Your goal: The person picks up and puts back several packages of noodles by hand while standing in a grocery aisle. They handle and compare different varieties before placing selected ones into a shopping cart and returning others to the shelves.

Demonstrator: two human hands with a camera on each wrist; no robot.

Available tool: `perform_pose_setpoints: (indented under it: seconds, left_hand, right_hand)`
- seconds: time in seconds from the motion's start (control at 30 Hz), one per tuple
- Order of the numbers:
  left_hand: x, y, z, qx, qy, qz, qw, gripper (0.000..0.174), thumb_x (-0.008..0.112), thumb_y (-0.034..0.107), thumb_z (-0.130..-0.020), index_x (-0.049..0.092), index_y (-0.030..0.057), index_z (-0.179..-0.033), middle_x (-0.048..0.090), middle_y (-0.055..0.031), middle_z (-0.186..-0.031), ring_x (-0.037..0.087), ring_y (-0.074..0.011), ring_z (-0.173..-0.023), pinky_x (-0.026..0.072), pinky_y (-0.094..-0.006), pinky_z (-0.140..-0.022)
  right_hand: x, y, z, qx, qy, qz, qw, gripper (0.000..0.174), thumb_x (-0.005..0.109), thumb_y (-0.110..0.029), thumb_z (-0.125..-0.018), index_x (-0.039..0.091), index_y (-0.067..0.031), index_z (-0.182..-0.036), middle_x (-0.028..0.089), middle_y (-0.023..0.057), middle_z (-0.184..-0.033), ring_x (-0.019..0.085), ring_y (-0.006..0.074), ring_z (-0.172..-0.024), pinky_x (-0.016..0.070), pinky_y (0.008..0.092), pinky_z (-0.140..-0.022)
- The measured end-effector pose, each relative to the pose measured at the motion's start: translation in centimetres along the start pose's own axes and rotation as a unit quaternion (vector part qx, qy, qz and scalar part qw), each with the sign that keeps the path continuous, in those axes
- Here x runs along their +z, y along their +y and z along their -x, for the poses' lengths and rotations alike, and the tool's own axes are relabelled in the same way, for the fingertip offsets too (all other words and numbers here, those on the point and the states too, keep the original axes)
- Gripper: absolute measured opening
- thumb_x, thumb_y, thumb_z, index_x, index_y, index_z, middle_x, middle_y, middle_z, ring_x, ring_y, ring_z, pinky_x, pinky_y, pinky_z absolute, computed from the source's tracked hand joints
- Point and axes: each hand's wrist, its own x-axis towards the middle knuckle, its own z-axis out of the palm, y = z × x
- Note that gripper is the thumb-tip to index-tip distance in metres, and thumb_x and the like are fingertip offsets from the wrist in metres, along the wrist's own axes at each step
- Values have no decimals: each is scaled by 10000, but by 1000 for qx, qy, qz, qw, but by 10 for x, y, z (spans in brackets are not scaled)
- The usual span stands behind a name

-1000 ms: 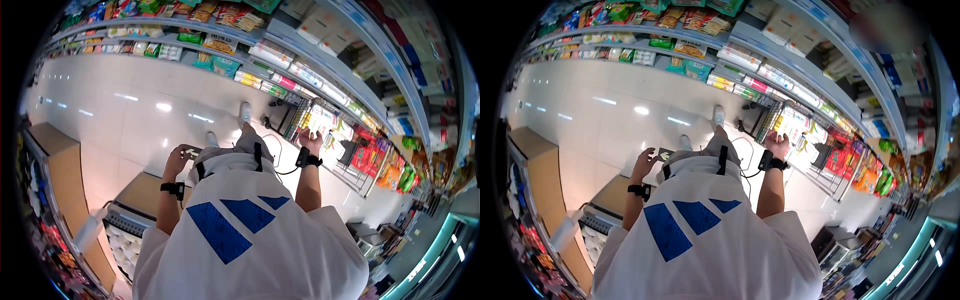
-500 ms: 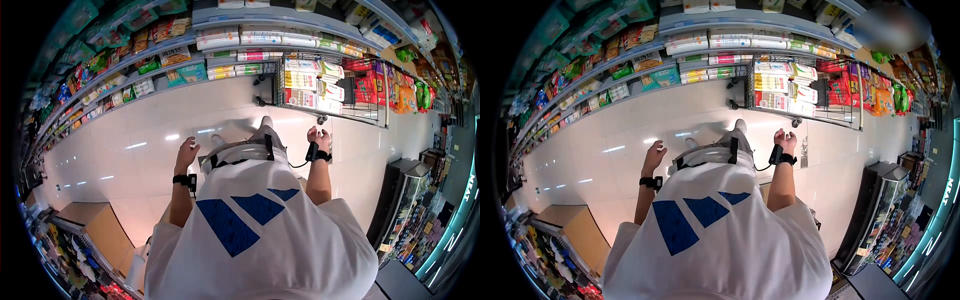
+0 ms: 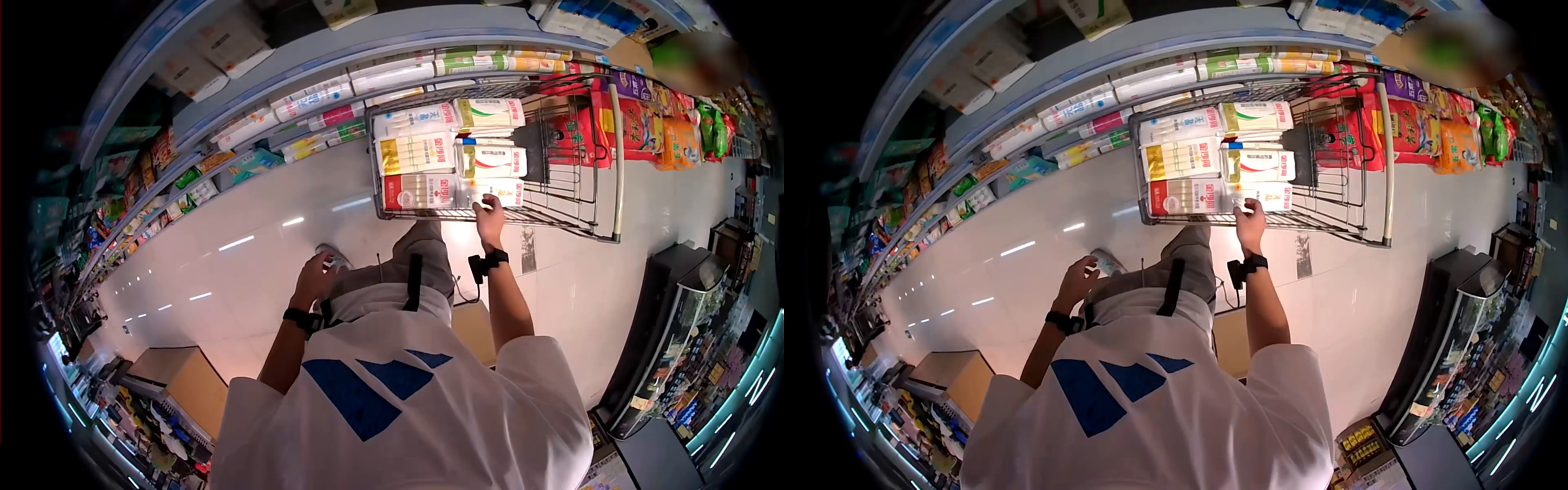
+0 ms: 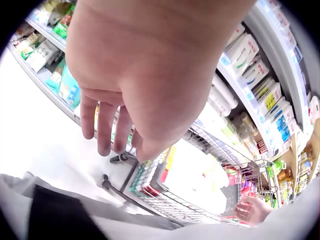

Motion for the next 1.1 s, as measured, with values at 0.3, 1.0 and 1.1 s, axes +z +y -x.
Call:
perform_pose_setpoints:
  seconds: [0.3, 1.0, 1.1]
  left_hand:
    - [87, 164, -63, 64, 16, 91, 994, 365, 685, 77, -906, 598, 18, -1256, 671, -139, -1134, 684, -261, -998, 544, -379, -884]
    - [112, 126, -25, -131, 93, 157, 974, 346, 699, 201, -922, 648, 19, -1212, 728, -117, -1036, 704, -205, -914, 563, -332, -825]
    - [110, 118, -15, -128, 83, 165, 975, 308, 670, 174, -954, 646, 27, -1224, 712, -93, -1034, 679, -168, -881, 558, -313, -797]
  right_hand:
    - [-2, 17, -231, -229, -222, 439, 840, 1058, 820, -54, -606, 356, -170, -1550, 347, 152, -1597, 314, 413, -1473, 296, 530, -1195]
    - [32, 20, -288, -195, -475, 404, 757, 822, 901, -91, -452, 575, -89, -1206, 649, 127, -1115, 625, 364, -1107, 535, 476, -895]
    - [22, 11, -270, -276, -431, 414, 752, 676, 874, -74, -502, 558, -74, -1099, 654, 144, -1047, 628, 391, -1054, 508, 487, -895]
